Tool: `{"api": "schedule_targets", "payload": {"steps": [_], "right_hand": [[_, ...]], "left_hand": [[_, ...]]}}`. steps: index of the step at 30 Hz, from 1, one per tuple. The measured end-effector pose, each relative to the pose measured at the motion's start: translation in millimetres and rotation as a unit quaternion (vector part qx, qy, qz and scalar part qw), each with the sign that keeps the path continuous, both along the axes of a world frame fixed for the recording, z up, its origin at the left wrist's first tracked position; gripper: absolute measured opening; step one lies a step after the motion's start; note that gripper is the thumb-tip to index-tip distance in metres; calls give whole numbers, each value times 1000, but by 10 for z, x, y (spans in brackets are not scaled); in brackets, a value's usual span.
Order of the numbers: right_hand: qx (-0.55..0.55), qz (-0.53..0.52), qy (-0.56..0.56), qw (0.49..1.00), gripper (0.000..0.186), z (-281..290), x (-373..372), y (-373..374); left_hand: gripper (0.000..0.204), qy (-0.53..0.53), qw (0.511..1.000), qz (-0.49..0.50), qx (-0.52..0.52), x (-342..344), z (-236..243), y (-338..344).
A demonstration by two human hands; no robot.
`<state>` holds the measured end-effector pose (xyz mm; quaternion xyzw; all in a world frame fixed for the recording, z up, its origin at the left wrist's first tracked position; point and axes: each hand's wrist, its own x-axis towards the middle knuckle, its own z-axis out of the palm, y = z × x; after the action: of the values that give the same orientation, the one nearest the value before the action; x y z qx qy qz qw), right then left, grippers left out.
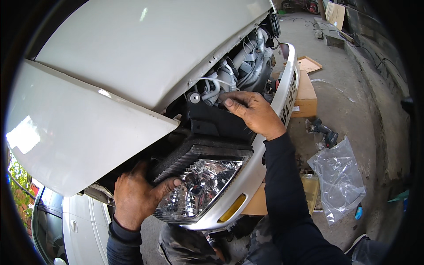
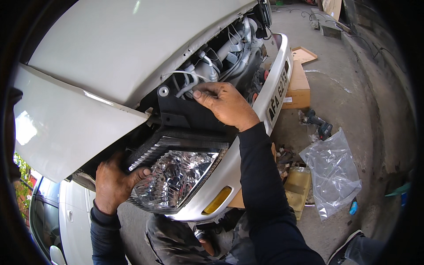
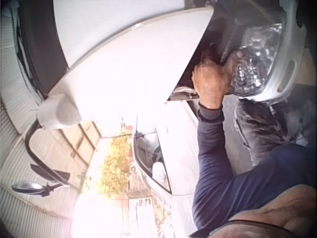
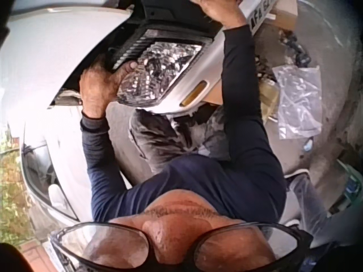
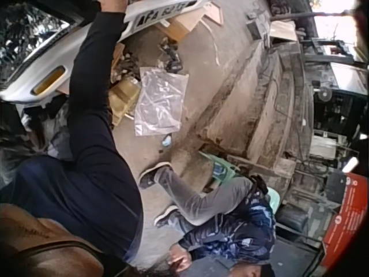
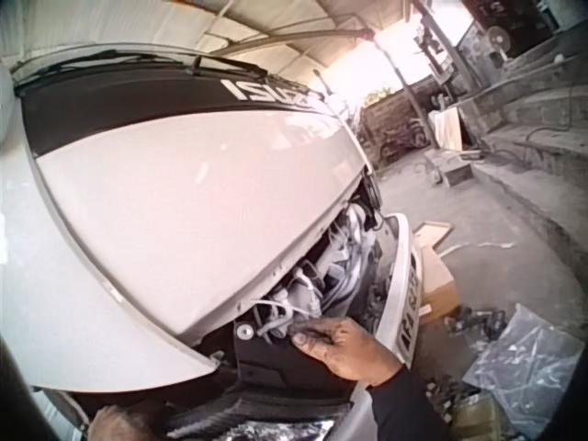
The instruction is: The person assembles a headlight unit by inserting a bulb and securing it with a clip, then connects a yellow electrical connector. The person then positions the headlight assembly into the front of a white car and secures it with fasteners.
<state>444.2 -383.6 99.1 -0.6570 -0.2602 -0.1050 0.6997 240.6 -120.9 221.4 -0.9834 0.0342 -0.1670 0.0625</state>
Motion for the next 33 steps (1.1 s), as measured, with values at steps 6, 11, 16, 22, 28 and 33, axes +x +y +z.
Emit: {"api": "schedule_targets", "payload": {"steps": [6,11,16,22,28,33], "right_hand": [[53,34,51,997,37,-169,269,42],[67,40,50,996,34,-204,357,173],[62,129,85,986,31,-104,342,237],[-14,100,-28,994,33,46,411,441],[8,61,-108,992,42,117,412,640],[-8,-33,-166,985,52,255,402,724]], "left_hand": [[85,-5,1000,-8,26,-19,-51,1],[83,28,999,20,24,-30,-95,-7],[88,8,999,-25,36,-70,-102,43],[90,-18,997,-61,48,-126,-126,107],[91,-14,997,-56,53,-99,-147,208],[93,7,999,-23,30,-112,-133,250]]}}
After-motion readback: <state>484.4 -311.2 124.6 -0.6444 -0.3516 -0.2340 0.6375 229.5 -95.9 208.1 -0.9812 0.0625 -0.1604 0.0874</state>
